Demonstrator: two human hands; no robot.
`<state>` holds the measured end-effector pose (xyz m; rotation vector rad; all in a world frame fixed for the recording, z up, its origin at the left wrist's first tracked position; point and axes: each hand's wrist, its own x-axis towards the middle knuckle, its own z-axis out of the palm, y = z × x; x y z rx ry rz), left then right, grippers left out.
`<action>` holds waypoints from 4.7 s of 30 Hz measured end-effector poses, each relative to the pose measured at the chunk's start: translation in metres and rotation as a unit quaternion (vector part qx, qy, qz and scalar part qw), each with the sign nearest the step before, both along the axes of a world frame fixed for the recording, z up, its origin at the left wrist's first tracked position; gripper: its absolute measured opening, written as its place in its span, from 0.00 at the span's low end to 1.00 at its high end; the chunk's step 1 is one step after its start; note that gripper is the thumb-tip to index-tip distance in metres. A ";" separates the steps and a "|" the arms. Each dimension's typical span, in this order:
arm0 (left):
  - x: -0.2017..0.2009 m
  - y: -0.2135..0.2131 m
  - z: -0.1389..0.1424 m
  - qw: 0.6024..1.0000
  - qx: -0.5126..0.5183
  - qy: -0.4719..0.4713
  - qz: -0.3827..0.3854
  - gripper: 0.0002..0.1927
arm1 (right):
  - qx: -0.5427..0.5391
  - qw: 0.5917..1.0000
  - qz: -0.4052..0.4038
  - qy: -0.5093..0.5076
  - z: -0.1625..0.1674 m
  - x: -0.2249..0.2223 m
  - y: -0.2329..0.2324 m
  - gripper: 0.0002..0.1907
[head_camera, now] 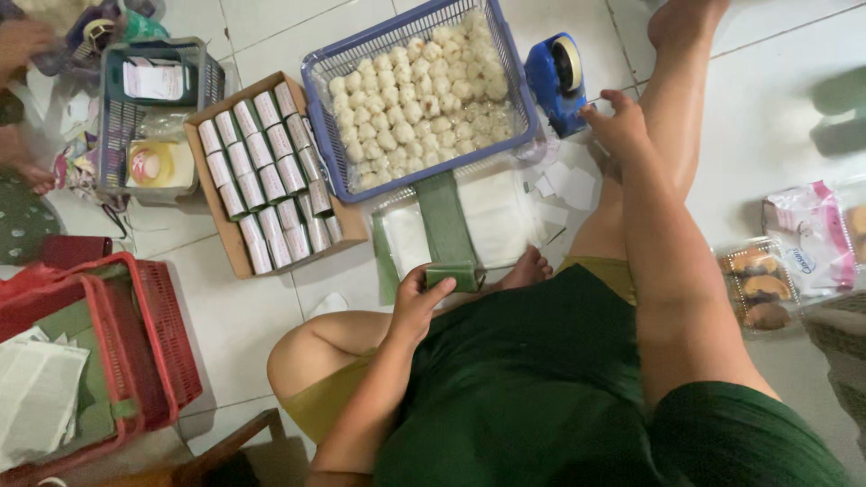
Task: The person sits on the floor wrapping round rice cakes. They fold a strip of banana leaf around a rice cake, seal it with tape from a tape dispenser, and place the wrapped cake with a stack of finished ones, repeating the cycle.
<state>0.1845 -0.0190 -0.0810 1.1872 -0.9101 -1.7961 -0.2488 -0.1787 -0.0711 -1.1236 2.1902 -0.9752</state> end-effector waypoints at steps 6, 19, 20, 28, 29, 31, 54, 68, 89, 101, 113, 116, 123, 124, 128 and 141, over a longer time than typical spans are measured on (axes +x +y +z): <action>-0.003 -0.003 -0.008 1.000 0.006 0.004 0.011 0.21 | 0.192 0.921 -0.018 -0.338 0.029 -0.017 -0.024 0.09; -0.005 -0.010 0.012 0.999 0.010 0.044 0.020 0.21 | 0.075 0.889 -0.039 -0.450 -0.027 -0.026 0.010 0.06; -0.006 -0.012 0.017 0.998 0.010 0.053 0.024 0.21 | 0.112 0.892 -0.068 -0.432 -0.028 -0.022 0.011 0.06; -0.018 -0.019 0.046 0.994 -0.020 0.077 0.068 0.19 | 0.269 0.939 0.212 -0.001 -0.002 0.025 0.001 0.16; -0.018 -0.017 0.047 0.994 -0.022 0.073 0.078 0.18 | 0.295 0.911 0.276 0.085 0.004 0.039 0.005 0.18; -0.018 -0.014 0.047 0.994 -0.015 0.063 0.084 0.19 | 0.145 0.909 0.387 0.060 0.021 0.071 0.032 0.21; -0.006 0.009 0.131 0.899 -0.358 -0.244 0.067 0.17 | -0.243 0.921 0.253 -0.168 0.123 0.223 0.174 0.08; 0.018 -0.001 0.137 0.728 -0.603 -0.325 -0.019 0.16 | 0.046 0.841 0.170 -0.512 0.110 0.240 0.164 0.29; 0.022 0.015 0.125 0.872 -0.426 -0.235 -0.058 0.22 | 0.033 0.804 0.557 -0.205 0.100 0.212 0.136 0.25; 0.015 0.013 0.135 0.936 -0.339 -0.089 -0.047 0.27 | 0.105 0.799 0.330 -0.492 0.093 0.208 0.161 0.25; 0.025 0.009 0.164 0.900 -0.358 -0.212 -0.128 0.27 | -0.242 0.851 0.465 -0.033 0.140 0.208 0.177 0.34; 0.024 0.009 0.165 0.877 -0.405 -0.226 -0.126 0.36 | -0.210 0.855 0.469 -0.075 0.142 0.205 0.176 0.38; 0.028 0.004 0.136 0.940 -0.262 -0.118 -0.184 0.41 | -0.086 0.861 0.482 -0.137 0.155 0.217 0.165 0.50; 0.031 0.000 0.129 0.960 -0.204 -0.039 -0.187 0.42 | -0.113 0.856 0.487 -0.128 0.155 0.220 0.162 0.50; 0.069 -0.034 0.098 0.991 -0.102 -0.018 -0.083 0.41 | -0.121 0.874 0.464 -0.080 0.147 0.220 0.153 0.44; 0.188 -0.226 0.038 0.860 0.008 -0.510 0.024 0.40 | 0.015 0.946 0.324 -0.021 0.066 0.183 0.135 0.35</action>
